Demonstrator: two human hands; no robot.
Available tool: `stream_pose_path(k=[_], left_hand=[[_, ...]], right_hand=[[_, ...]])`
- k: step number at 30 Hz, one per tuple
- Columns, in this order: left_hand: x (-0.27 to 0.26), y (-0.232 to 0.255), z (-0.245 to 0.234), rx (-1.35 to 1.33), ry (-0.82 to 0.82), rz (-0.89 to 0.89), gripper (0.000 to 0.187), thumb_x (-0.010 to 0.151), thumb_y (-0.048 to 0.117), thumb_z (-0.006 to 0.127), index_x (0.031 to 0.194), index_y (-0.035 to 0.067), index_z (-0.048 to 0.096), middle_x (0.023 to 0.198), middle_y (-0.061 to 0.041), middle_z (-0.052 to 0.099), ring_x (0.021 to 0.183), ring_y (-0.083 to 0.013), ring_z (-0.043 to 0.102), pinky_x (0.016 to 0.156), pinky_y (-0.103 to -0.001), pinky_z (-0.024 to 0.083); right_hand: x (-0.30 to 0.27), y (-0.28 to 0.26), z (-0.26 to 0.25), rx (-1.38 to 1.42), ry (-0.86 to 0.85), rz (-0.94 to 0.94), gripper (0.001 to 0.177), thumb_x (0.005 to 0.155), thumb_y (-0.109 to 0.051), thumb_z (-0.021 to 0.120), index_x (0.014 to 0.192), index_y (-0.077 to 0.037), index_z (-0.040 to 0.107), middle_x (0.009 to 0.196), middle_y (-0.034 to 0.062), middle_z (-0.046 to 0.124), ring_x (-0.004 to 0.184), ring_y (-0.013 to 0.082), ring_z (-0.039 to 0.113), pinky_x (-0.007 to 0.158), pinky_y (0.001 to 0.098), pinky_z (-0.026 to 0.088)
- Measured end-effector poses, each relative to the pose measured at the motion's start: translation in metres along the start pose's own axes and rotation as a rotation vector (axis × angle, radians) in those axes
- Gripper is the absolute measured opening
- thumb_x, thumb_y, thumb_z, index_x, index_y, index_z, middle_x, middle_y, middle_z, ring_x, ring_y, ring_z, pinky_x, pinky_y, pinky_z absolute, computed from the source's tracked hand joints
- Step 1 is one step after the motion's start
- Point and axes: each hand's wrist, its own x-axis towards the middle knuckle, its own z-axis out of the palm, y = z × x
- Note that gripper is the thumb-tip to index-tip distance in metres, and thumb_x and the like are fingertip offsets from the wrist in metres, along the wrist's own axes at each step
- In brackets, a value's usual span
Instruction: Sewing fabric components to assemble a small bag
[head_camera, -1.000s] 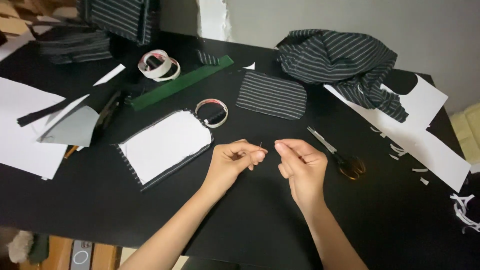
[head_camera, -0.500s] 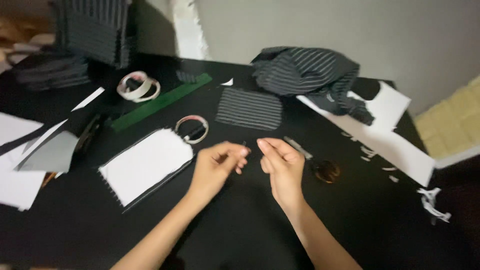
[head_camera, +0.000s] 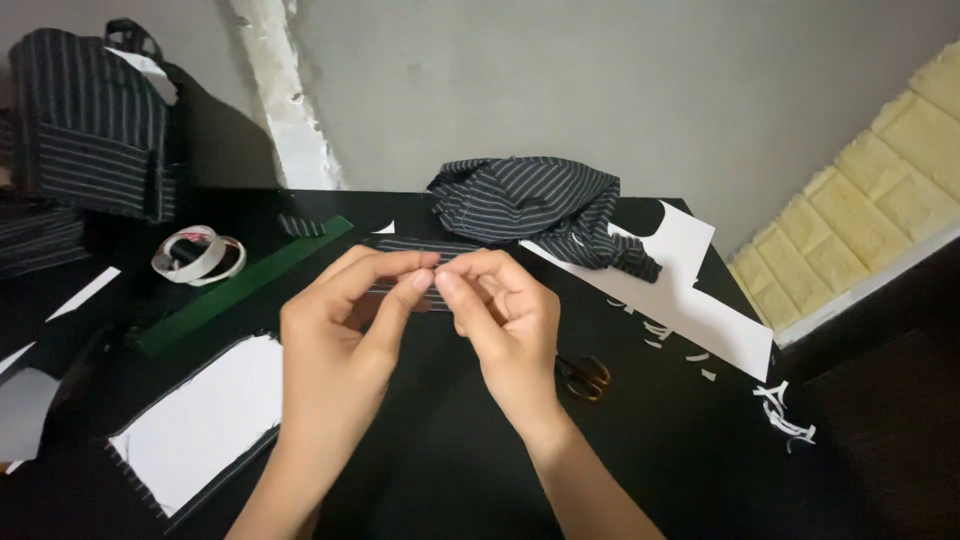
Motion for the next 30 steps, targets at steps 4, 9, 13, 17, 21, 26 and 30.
stream_pose_path(k=[4, 9, 13, 17, 21, 26, 30], left_hand=[[0.001, 0.0, -0.003, 0.107, -0.077, 0.12, 0.013, 0.088, 0.003, 0.058, 0.095, 0.003, 0.069, 0.085, -0.006, 0.066, 0.074, -0.0122, 0.065, 0.069, -0.02, 0.053], [0.006, -0.002, -0.01, 0.231, -0.142, 0.409, 0.01, 0.089, -0.002, 0.057, 0.095, 0.001, 0.066, 0.086, -0.008, 0.064, 0.075, -0.0184, 0.059, 0.071, -0.026, 0.045], [0.006, 0.001, -0.01, 0.472, -0.09, 0.655, 0.005, 0.091, -0.001, 0.06, 0.087, 0.0, 0.062, 0.083, -0.007, 0.062, 0.068, -0.0224, 0.053, 0.068, -0.029, 0.043], [0.006, -0.003, -0.011, 0.586, -0.045, 0.7, 0.007, 0.091, -0.004, 0.061, 0.086, 0.0, 0.062, 0.08, -0.006, 0.06, 0.068, -0.0236, 0.051, 0.063, -0.03, 0.042], [0.008, -0.008, -0.011, 0.584, -0.013, 0.715, 0.005, 0.089, 0.0, 0.062, 0.085, 0.002, 0.063, 0.08, -0.005, 0.061, 0.086, -0.0274, 0.058, 0.092, -0.048, 0.047], [0.001, 0.005, -0.009, 0.254, 0.027, 0.472, 0.007, 0.087, 0.001, 0.062, 0.081, 0.002, 0.065, 0.08, -0.006, 0.067, 0.074, -0.0206, 0.062, 0.08, -0.032, 0.047], [-0.002, 0.008, -0.007, -0.057, -0.007, 0.071, 0.005, 0.081, 0.004, 0.068, 0.083, 0.006, 0.072, 0.079, -0.005, 0.071, 0.069, -0.0098, 0.064, 0.064, -0.019, 0.049]], right_hand=[[0.001, -0.013, -0.006, -0.096, -0.074, 0.043, 0.009, 0.087, -0.014, 0.061, 0.084, -0.006, 0.062, 0.065, 0.0017, 0.053, 0.058, 0.0064, 0.044, 0.05, 0.0191, 0.034], [0.007, -0.008, -0.018, 0.09, -0.129, 0.198, 0.008, 0.085, -0.008, 0.063, 0.084, -0.001, 0.064, 0.064, 0.0054, 0.052, 0.053, 0.0094, 0.038, 0.046, 0.0217, 0.029], [0.011, -0.006, -0.022, 0.193, -0.169, 0.273, 0.007, 0.084, -0.003, 0.063, 0.08, 0.001, 0.062, 0.059, 0.0053, 0.047, 0.051, 0.0081, 0.034, 0.047, 0.0205, 0.024], [0.012, -0.009, -0.021, 0.103, -0.143, 0.318, 0.007, 0.084, -0.004, 0.064, 0.08, 0.002, 0.065, 0.06, 0.0064, 0.05, 0.052, 0.01, 0.037, 0.046, 0.0213, 0.025], [0.011, -0.01, -0.02, 0.097, -0.127, 0.311, 0.006, 0.083, -0.001, 0.063, 0.079, 0.003, 0.065, 0.058, 0.005, 0.046, 0.053, 0.0105, 0.037, 0.045, 0.0219, 0.024], [0.003, -0.008, -0.016, 0.221, -0.113, 0.09, 0.01, 0.087, -0.011, 0.06, 0.084, -0.001, 0.058, 0.062, 0.0013, 0.046, 0.053, 0.0052, 0.036, 0.049, 0.0192, 0.028], [0.002, -0.019, -0.012, -0.005, -0.053, -0.173, 0.013, 0.093, -0.01, 0.053, 0.084, -0.001, 0.056, 0.072, 0.0091, 0.047, 0.06, 0.015, 0.047, 0.053, 0.0234, 0.04]])
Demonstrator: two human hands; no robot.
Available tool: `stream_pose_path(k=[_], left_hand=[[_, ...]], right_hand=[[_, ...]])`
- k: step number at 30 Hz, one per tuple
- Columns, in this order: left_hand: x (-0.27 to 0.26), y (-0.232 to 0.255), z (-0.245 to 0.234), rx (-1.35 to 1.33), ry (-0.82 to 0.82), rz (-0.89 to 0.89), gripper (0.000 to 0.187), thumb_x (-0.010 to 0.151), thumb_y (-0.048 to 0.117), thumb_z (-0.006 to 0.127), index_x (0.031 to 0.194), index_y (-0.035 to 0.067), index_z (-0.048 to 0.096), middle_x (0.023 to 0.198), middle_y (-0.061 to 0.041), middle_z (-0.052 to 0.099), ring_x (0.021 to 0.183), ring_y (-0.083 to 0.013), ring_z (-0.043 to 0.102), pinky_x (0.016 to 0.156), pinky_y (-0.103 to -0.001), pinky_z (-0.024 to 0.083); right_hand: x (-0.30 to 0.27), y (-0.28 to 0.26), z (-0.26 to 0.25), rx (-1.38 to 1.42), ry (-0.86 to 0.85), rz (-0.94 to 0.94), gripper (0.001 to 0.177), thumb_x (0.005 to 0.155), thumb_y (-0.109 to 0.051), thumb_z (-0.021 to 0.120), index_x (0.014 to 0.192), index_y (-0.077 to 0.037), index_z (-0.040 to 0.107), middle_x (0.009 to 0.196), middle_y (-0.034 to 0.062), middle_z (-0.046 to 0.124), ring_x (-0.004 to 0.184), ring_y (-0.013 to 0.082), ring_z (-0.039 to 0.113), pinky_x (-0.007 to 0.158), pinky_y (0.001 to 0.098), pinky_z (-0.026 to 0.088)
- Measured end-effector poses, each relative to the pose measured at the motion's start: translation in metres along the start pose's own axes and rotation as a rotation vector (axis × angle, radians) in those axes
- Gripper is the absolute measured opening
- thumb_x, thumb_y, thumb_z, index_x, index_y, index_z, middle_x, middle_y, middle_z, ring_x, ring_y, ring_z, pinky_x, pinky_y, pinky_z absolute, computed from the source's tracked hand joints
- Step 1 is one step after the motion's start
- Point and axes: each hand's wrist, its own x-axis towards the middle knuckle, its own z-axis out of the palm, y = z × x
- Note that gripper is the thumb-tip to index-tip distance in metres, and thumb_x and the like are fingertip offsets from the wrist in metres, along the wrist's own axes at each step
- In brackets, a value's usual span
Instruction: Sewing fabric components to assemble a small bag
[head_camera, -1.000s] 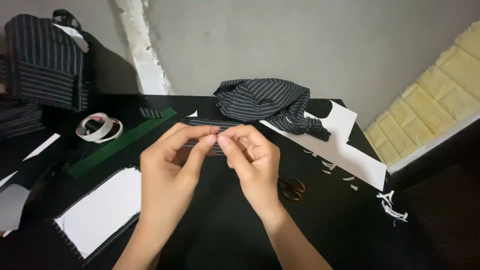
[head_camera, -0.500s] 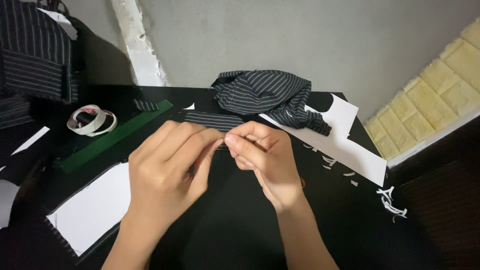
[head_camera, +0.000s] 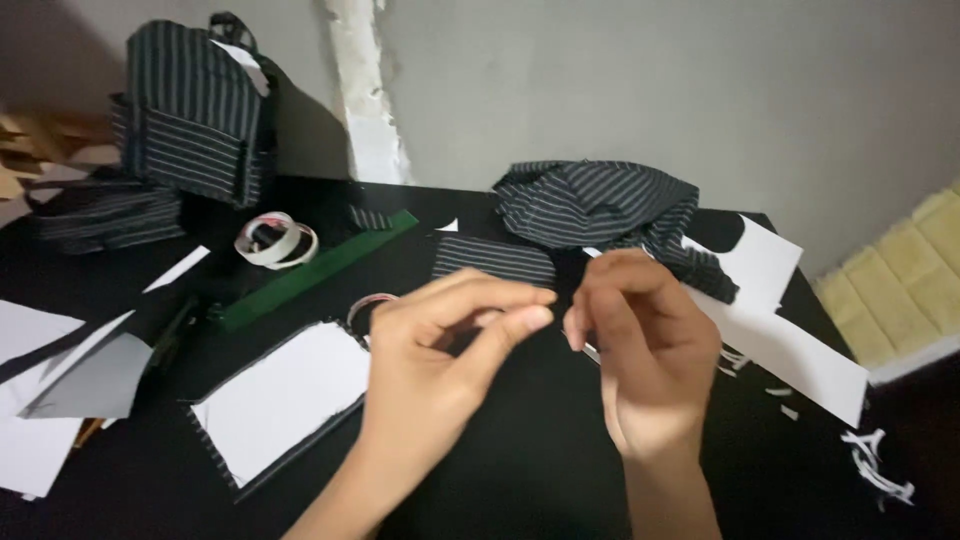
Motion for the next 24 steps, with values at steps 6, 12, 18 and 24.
stream_pose_path(k=[6, 12, 18, 24], left_hand=[[-0.003, 0.001, 0.0, -0.137, -0.044, -0.041, 0.007, 0.083, 0.006, 0.066, 0.086, 0.004, 0.071, 0.077, -0.005, 0.07, 0.07, -0.011, 0.064, 0.064, -0.02, 0.049], [-0.006, 0.001, -0.002, -0.188, -0.088, -0.035, 0.003, 0.082, 0.005, 0.068, 0.084, 0.005, 0.07, 0.081, -0.007, 0.07, 0.073, -0.0124, 0.065, 0.066, -0.019, 0.051], [-0.001, 0.003, -0.012, -0.028, -0.072, 0.214, 0.004, 0.084, 0.006, 0.065, 0.085, 0.003, 0.068, 0.082, -0.009, 0.069, 0.074, -0.0162, 0.066, 0.071, -0.022, 0.053], [0.001, -0.002, -0.028, 0.058, -0.255, 0.372, 0.014, 0.094, 0.002, 0.051, 0.098, 0.002, 0.064, 0.094, -0.009, 0.064, 0.082, -0.021, 0.061, 0.077, -0.029, 0.05]], right_hand=[[-0.01, 0.002, 0.01, -0.018, 0.111, -0.057, 0.008, 0.087, -0.005, 0.059, 0.082, 0.001, 0.058, 0.077, 0.0129, 0.049, 0.068, 0.019, 0.053, 0.064, 0.0234, 0.047], [-0.019, -0.001, 0.015, -0.146, 0.192, -0.104, 0.008, 0.086, -0.004, 0.061, 0.083, 0.003, 0.06, 0.079, 0.0161, 0.054, 0.074, 0.0206, 0.055, 0.069, 0.0242, 0.047], [-0.021, 0.003, 0.011, 0.018, 0.127, -0.027, 0.012, 0.085, -0.012, 0.064, 0.085, -0.001, 0.064, 0.074, 0.0122, 0.055, 0.071, 0.0182, 0.054, 0.066, 0.0222, 0.046], [-0.018, -0.001, 0.01, 0.008, 0.028, 0.067, 0.006, 0.082, -0.005, 0.065, 0.08, 0.0, 0.066, 0.068, 0.0094, 0.057, 0.069, 0.0164, 0.05, 0.064, 0.0237, 0.042]])
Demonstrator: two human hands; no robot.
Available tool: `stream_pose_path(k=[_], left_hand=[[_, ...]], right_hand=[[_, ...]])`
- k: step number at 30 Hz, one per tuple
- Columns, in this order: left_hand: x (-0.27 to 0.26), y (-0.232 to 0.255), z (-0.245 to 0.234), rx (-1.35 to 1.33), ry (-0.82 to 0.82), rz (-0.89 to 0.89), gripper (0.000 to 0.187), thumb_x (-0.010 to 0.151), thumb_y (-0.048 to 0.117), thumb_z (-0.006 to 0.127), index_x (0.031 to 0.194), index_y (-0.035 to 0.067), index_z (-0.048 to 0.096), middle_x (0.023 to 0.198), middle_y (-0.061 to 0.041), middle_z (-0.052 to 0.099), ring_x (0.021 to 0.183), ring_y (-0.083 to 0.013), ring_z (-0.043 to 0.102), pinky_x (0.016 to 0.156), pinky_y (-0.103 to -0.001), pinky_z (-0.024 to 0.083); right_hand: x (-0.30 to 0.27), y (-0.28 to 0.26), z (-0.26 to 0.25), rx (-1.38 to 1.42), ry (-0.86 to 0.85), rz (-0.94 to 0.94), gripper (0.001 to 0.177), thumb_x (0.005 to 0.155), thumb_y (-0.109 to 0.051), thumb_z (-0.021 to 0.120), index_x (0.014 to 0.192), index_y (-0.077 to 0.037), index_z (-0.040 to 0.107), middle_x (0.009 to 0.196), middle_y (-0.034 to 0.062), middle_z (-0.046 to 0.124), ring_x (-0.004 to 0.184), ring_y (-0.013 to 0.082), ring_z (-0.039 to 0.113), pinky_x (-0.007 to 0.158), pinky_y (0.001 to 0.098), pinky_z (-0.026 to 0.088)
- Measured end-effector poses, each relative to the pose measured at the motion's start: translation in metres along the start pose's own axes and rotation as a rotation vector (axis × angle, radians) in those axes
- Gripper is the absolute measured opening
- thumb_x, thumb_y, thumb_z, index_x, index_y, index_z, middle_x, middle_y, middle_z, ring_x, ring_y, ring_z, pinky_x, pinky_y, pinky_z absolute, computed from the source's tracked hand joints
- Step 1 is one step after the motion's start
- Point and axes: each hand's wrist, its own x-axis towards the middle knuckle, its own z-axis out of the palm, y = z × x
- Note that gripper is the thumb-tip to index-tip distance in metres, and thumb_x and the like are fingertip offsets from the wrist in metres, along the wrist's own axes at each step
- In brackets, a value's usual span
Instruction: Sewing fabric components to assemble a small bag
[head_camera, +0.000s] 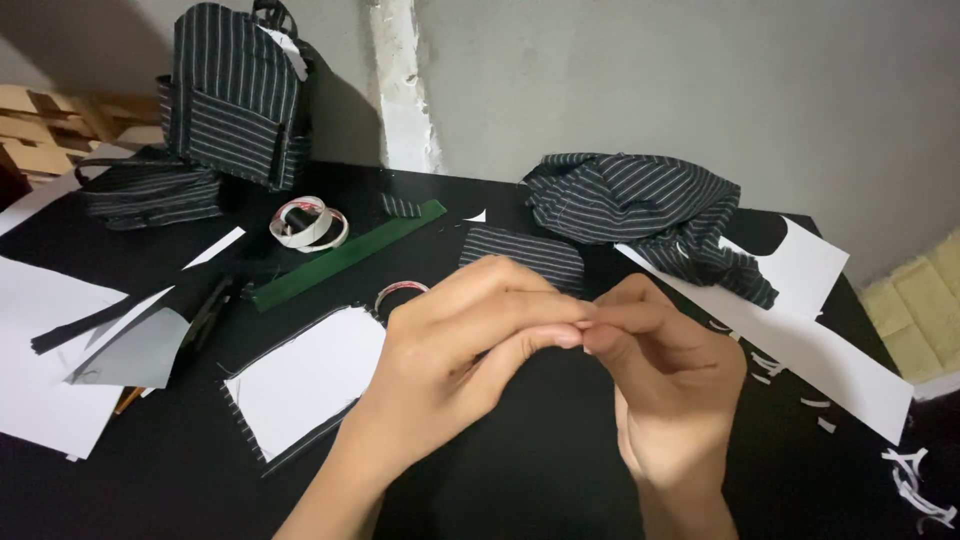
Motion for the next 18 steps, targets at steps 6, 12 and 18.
stream_pose_path(k=[6, 12, 18], left_hand=[[0.001, -0.014, -0.005, 0.325, -0.033, 0.294, 0.021, 0.097, -0.001, 0.042, 0.099, 0.0, 0.062, 0.09, -0.009, 0.061, 0.069, -0.0231, 0.051, 0.063, -0.032, 0.04], [0.002, -0.015, 0.004, 0.338, 0.089, 0.259, 0.009, 0.092, 0.0, 0.055, 0.092, 0.003, 0.063, 0.082, -0.006, 0.062, 0.068, -0.0215, 0.055, 0.064, -0.031, 0.041], [0.006, -0.007, 0.009, 0.001, 0.188, -0.118, 0.002, 0.086, 0.004, 0.064, 0.085, 0.004, 0.066, 0.079, -0.007, 0.064, 0.07, -0.0154, 0.059, 0.069, -0.024, 0.049]], right_hand=[[0.006, 0.006, -0.003, 0.169, -0.095, 0.137, 0.007, 0.082, -0.002, 0.064, 0.076, 0.002, 0.064, 0.063, 0.0102, 0.049, 0.056, 0.0182, 0.048, 0.054, 0.0248, 0.044], [0.007, 0.013, -0.006, 0.164, -0.083, 0.151, 0.012, 0.083, -0.006, 0.066, 0.09, 0.004, 0.066, 0.067, 0.0078, 0.048, 0.055, 0.0144, 0.038, 0.051, 0.0241, 0.032], [0.007, 0.004, 0.003, 0.011, -0.03, 0.075, 0.006, 0.08, 0.003, 0.065, 0.086, 0.004, 0.065, 0.066, 0.0117, 0.05, 0.05, 0.0134, 0.039, 0.046, 0.0204, 0.031]])
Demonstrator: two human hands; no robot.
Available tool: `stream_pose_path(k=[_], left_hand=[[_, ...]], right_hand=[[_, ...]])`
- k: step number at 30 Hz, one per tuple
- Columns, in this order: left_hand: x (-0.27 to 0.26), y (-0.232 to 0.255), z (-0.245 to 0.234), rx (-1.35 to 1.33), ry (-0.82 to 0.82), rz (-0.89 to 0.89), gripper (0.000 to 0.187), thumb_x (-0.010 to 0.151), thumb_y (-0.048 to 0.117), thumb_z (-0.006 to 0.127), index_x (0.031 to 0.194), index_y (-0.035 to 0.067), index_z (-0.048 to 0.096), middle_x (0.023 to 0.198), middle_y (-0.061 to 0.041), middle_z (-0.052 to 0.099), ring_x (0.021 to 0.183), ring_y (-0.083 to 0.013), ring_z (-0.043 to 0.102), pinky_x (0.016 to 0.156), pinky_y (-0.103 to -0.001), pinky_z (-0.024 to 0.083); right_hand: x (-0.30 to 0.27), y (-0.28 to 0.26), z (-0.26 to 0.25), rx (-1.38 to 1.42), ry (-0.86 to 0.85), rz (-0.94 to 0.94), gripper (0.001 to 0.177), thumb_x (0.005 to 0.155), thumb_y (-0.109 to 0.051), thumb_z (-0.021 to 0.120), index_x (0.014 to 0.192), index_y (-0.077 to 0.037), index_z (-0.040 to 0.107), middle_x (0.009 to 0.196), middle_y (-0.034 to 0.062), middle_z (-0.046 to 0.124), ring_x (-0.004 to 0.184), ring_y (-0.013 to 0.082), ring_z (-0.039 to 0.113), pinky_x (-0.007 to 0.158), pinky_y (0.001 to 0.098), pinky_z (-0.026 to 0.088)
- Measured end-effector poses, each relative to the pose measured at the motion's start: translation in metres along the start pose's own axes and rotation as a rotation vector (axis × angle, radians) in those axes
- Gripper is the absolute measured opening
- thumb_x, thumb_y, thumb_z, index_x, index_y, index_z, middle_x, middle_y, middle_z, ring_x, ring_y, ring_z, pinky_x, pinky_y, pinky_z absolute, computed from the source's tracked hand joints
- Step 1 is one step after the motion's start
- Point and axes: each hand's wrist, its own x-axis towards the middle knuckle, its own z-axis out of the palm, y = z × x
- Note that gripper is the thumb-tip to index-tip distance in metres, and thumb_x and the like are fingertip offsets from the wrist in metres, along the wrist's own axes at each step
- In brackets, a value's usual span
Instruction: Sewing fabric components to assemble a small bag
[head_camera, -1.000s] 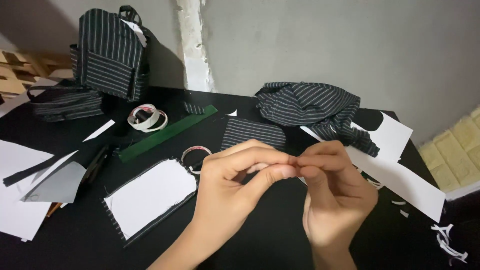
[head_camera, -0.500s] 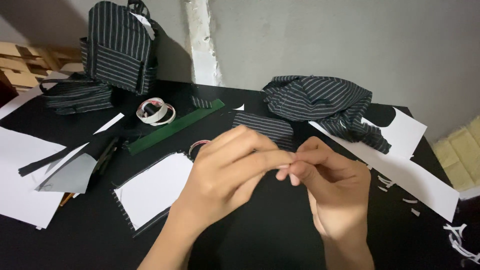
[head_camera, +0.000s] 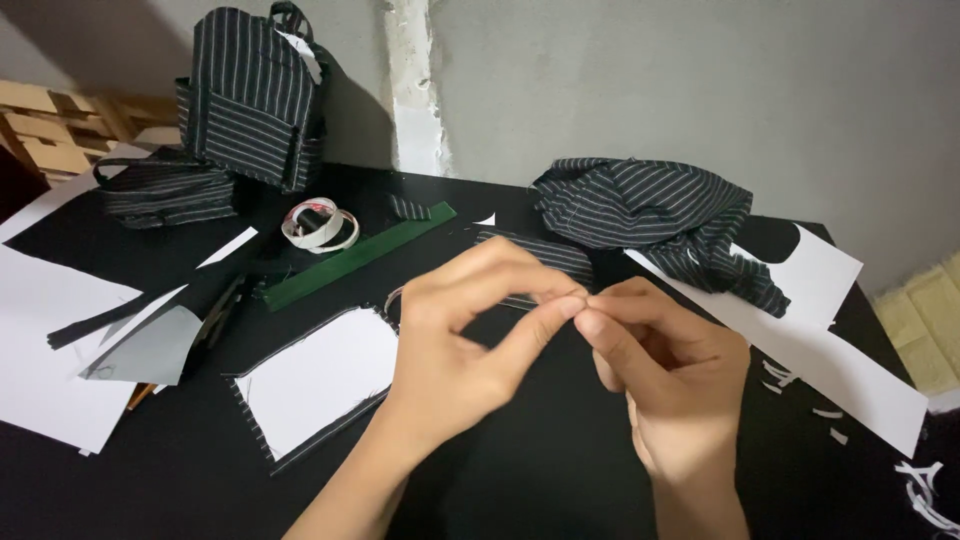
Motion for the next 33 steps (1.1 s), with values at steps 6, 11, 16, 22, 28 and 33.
stream_pose_path(k=[6, 11, 16, 22, 28, 33], left_hand=[[-0.008, -0.009, 0.007, -0.372, 0.037, -0.362, 0.007, 0.079, 0.005, 0.072, 0.087, 0.006, 0.071, 0.085, -0.008, 0.069, 0.077, -0.0109, 0.062, 0.068, -0.018, 0.05], [-0.008, -0.003, 0.012, -0.281, 0.008, -0.33, 0.006, 0.079, 0.006, 0.071, 0.086, 0.007, 0.071, 0.082, -0.007, 0.069, 0.077, -0.0115, 0.062, 0.067, -0.019, 0.049], [-0.01, 0.0, 0.017, -0.096, 0.043, -0.11, 0.004, 0.083, 0.002, 0.068, 0.085, 0.005, 0.069, 0.082, -0.009, 0.069, 0.075, -0.0157, 0.066, 0.071, -0.022, 0.053], [-0.011, 0.0, 0.019, -0.084, 0.037, -0.119, 0.006, 0.083, 0.001, 0.068, 0.087, 0.006, 0.07, 0.081, -0.008, 0.069, 0.074, -0.015, 0.066, 0.07, -0.021, 0.053], [-0.012, -0.001, 0.021, -0.069, 0.045, -0.07, 0.008, 0.083, 0.0, 0.068, 0.089, 0.005, 0.069, 0.082, -0.008, 0.068, 0.073, -0.0155, 0.066, 0.068, -0.021, 0.053], [-0.012, -0.001, 0.021, -0.059, 0.052, -0.052, 0.009, 0.084, -0.001, 0.067, 0.089, 0.006, 0.069, 0.082, -0.008, 0.069, 0.073, -0.0156, 0.067, 0.069, -0.021, 0.053]], right_hand=[[-0.007, -0.015, 0.009, -0.164, 0.149, -0.097, 0.003, 0.084, 0.004, 0.061, 0.086, 0.004, 0.063, 0.055, 0.0051, 0.043, 0.048, 0.0113, 0.035, 0.05, 0.0211, 0.029], [-0.012, -0.021, 0.011, -0.366, 0.242, -0.196, 0.011, 0.081, 0.011, 0.067, 0.091, 0.007, 0.064, 0.068, 0.0133, 0.051, 0.057, 0.015, 0.044, 0.055, 0.0198, 0.031], [-0.016, -0.039, 0.023, -0.637, 0.249, -0.278, 0.01, 0.08, 0.013, 0.07, 0.081, 0.006, 0.064, 0.069, 0.0141, 0.054, 0.053, 0.0121, 0.044, 0.049, 0.0198, 0.03], [-0.016, -0.038, 0.023, -0.724, 0.257, -0.37, 0.01, 0.078, 0.011, 0.073, 0.077, 0.007, 0.064, 0.067, 0.0159, 0.056, 0.044, 0.0107, 0.04, 0.043, 0.0197, 0.027], [-0.019, -0.038, 0.022, -0.747, 0.258, -0.371, 0.011, 0.079, 0.01, 0.074, 0.077, 0.005, 0.064, 0.068, 0.0139, 0.054, 0.046, 0.0103, 0.041, 0.043, 0.0189, 0.031], [-0.018, -0.042, 0.023, -0.764, 0.231, -0.368, 0.012, 0.078, 0.011, 0.073, 0.077, 0.005, 0.064, 0.069, 0.0142, 0.055, 0.046, 0.0104, 0.044, 0.043, 0.0185, 0.034]])
